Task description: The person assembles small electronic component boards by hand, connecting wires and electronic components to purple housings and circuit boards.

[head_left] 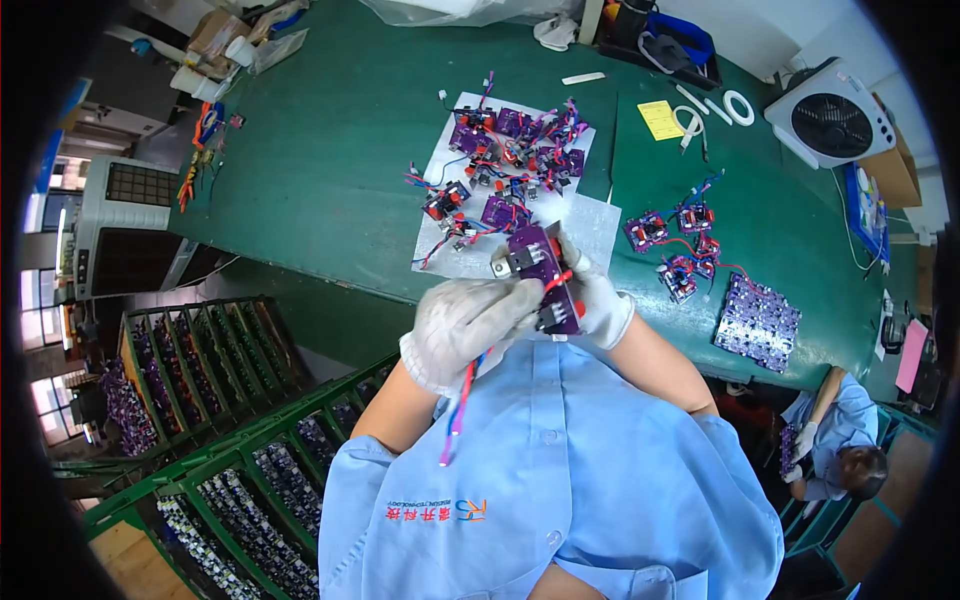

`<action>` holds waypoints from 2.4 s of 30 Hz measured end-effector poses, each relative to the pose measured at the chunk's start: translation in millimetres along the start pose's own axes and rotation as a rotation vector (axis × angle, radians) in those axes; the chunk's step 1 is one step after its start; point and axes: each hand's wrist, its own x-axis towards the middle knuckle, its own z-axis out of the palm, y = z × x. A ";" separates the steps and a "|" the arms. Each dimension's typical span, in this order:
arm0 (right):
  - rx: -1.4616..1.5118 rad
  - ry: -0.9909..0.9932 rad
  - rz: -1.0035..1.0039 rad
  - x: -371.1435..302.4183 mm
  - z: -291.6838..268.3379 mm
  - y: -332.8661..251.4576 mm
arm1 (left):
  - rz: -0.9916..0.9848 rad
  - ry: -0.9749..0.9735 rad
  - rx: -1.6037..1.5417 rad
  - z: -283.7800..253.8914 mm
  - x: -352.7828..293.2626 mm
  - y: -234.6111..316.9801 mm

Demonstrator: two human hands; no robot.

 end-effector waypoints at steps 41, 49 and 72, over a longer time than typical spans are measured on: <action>-0.282 0.043 -0.260 -88.4 47.1 -41.9 | 0.056 0.097 -0.077 35.5 23.9 39.2; -0.472 0.103 -0.125 -87.4 29.4 -46.8 | 0.129 0.270 -0.079 41.9 20.2 24.0; -0.466 0.000 -0.257 -78.9 27.3 -32.5 | -0.147 0.291 0.169 33.3 9.3 36.8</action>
